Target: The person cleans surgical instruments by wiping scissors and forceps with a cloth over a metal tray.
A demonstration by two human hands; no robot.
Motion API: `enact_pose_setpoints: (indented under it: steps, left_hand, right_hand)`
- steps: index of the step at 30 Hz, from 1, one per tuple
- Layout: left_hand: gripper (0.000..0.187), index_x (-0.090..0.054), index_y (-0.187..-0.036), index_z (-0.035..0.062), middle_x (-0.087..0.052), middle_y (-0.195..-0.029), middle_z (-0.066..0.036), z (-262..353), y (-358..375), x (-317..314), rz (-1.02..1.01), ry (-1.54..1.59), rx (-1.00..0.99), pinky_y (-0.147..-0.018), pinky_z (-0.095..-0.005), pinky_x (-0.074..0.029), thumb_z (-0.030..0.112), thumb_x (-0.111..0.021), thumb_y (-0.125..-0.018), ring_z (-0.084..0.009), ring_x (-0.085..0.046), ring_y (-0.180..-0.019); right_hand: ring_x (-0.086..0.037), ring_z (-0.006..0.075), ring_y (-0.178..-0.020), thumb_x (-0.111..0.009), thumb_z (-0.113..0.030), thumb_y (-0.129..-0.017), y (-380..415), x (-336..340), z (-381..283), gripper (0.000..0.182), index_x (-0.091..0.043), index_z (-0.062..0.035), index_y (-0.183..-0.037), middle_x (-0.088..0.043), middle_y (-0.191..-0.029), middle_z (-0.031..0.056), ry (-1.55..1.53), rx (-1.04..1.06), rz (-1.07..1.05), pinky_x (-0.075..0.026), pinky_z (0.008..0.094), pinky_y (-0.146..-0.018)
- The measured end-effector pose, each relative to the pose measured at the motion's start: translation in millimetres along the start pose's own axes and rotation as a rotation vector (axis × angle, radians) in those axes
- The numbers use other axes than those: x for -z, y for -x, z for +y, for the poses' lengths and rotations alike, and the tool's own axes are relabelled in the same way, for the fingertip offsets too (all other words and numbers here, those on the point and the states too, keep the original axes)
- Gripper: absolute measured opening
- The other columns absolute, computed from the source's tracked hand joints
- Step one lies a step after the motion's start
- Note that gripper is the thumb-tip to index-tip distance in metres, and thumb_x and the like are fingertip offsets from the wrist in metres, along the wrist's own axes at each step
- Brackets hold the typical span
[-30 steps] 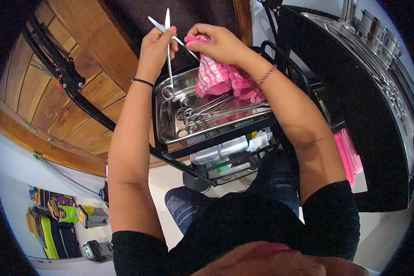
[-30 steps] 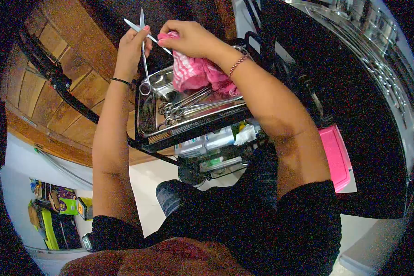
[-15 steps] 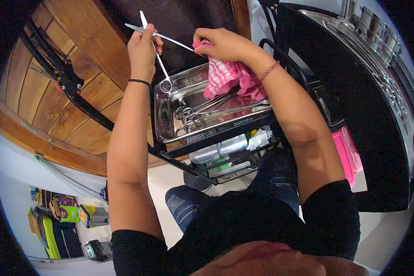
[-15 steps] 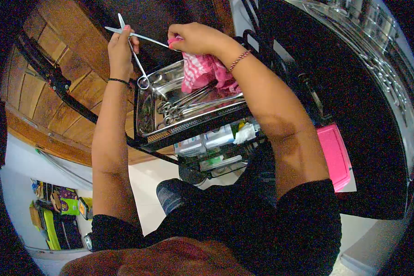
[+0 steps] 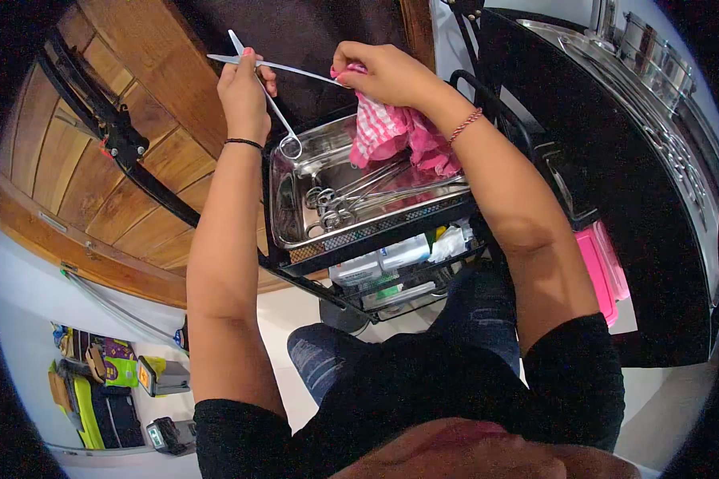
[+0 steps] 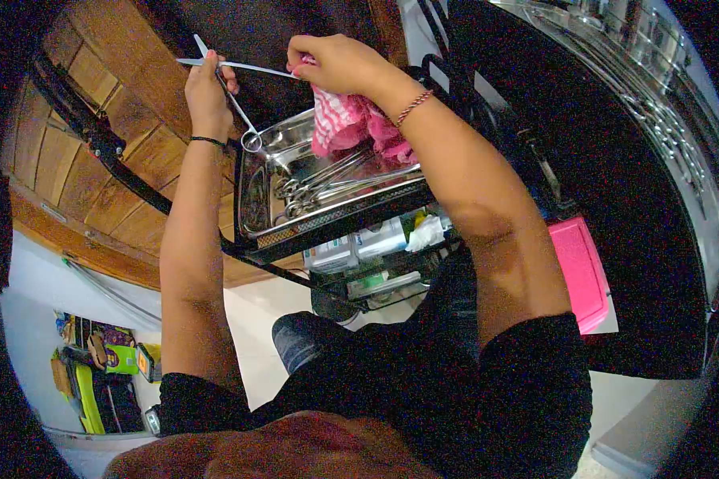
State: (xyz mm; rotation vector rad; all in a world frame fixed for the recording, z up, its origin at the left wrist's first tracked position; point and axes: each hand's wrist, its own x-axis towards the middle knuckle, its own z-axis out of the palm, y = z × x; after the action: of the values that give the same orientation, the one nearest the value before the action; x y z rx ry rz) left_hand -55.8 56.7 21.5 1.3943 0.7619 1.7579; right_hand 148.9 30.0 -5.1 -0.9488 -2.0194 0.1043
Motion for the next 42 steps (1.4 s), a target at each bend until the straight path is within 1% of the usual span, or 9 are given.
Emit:
enact_pose_setpoints:
  steps: [1, 7, 12, 22, 26, 27, 31, 36, 42]
  left_hand:
    - [0.019, -0.049, -0.083, 0.0039, -0.051, -0.059, -0.005, 0, 0, 0, -0.004, -0.003, -0.003, -0.043, -0.0222, -0.036, 0.022, -0.049, -0.090, -0.0119, -0.042, -0.045]
    - [0.019, -0.049, -0.083, 0.0042, -0.051, -0.059, -0.005, -4, -4, 5, 0.030, 0.048, 0.028, -0.043, -0.0221, -0.035, 0.022, -0.049, -0.090, -0.0117, -0.041, -0.045]
    - [0.019, -0.049, -0.083, 0.0045, -0.051, -0.059, -0.005, -2, -2, 3, 0.024, 0.043, 0.011, -0.043, -0.0219, -0.035, 0.023, -0.049, -0.089, -0.0116, -0.041, -0.044]
    - [0.018, -0.049, -0.084, 0.0048, -0.050, -0.059, -0.005, 3, 5, -6, -0.065, 0.036, -0.073, -0.045, -0.0212, -0.036, 0.021, -0.047, -0.091, -0.0111, -0.042, -0.047]
    - [0.018, -0.049, -0.085, 0.0050, -0.050, -0.059, -0.005, 4, 8, -10, -0.130, 0.044, -0.204, -0.046, -0.0209, -0.036, 0.021, -0.045, -0.092, -0.0105, -0.043, -0.049]
    - [0.018, -0.049, -0.085, 0.0050, -0.050, -0.059, -0.005, 6, 8, -11, -0.124, 0.047, -0.218, -0.046, -0.0209, -0.036, 0.021, -0.045, -0.092, -0.0105, -0.043, -0.049]
    - [0.019, -0.049, -0.085, 0.0053, -0.050, -0.060, -0.005, 7, 15, -14, -0.126, 0.091, -0.254, -0.046, -0.0207, -0.036, 0.022, -0.044, -0.093, -0.0102, -0.043, -0.050]
    - [0.020, -0.049, -0.086, 0.0059, -0.051, -0.060, -0.005, 6, 17, -14, -0.199, 0.117, -0.267, -0.046, -0.0204, -0.036, 0.023, -0.043, -0.093, -0.0100, -0.043, -0.049]
    - [0.019, -0.049, -0.086, 0.0066, -0.051, -0.060, -0.005, 0, 7, -5, -0.193, 0.146, -0.194, -0.046, -0.0202, -0.037, 0.023, -0.043, -0.093, -0.0104, -0.043, -0.048]
  right_hand:
    - [-0.053, 0.0174, -0.057, -0.058, -0.018, -0.081, 0, 0, 0, 0.012, -0.057, -0.0084, -0.088, -0.062, -0.071, 0.0036, 0.001, 0.010, -0.002, -0.041, 0.0278, -0.055]
    - [-0.054, 0.0174, -0.057, -0.058, -0.018, -0.081, -2, 2, 1, 0.011, -0.056, -0.0086, -0.087, -0.063, -0.072, 0.0040, 0.002, -0.015, -0.055, -0.042, 0.0279, -0.054]
    - [-0.056, 0.0179, -0.058, -0.058, -0.020, -0.081, -2, -2, 4, 0.012, -0.058, -0.0083, -0.086, -0.064, -0.073, 0.0047, 0.027, -0.001, 0.091, -0.043, 0.0283, -0.054]
    - [-0.057, 0.0183, -0.059, -0.056, -0.021, -0.081, -1, -2, 7, 0.018, -0.061, -0.0084, -0.093, -0.065, -0.072, 0.0052, 0.174, -0.159, 0.089, -0.044, 0.0283, -0.055]
    - [-0.056, 0.0144, -0.061, -0.054, -0.017, -0.083, -6, -4, 13, 0.019, -0.061, -0.0051, -0.095, -0.065, -0.076, 0.0056, -0.110, -0.338, 0.005, -0.044, 0.0241, -0.057]
    - [-0.056, 0.0144, -0.061, -0.054, -0.017, -0.083, -8, -3, 14, 0.019, -0.061, -0.0051, -0.095, -0.065, -0.076, 0.0056, -0.105, -0.323, 0.005, -0.044, 0.0241, -0.057]
    - [-0.055, 0.0096, -0.065, -0.051, -0.014, -0.085, -6, -10, 12, 0.018, -0.061, -0.0023, -0.093, -0.065, -0.082, 0.0067, -0.685, -0.432, 0.113, -0.043, 0.0193, -0.060]
    - [-0.053, 0.0071, -0.068, -0.049, -0.012, -0.086, -8, -6, 6, 0.017, -0.062, -0.0024, -0.093, -0.064, -0.088, 0.0072, -0.959, -0.522, 0.247, -0.042, 0.0167, -0.062]
    - [-0.052, 0.0062, -0.067, -0.049, -0.012, -0.086, -7, 3, 3, 0.020, -0.061, -0.0023, -0.098, -0.063, -0.084, 0.0054, -0.818, -0.455, 0.096, -0.041, 0.0166, -0.060]
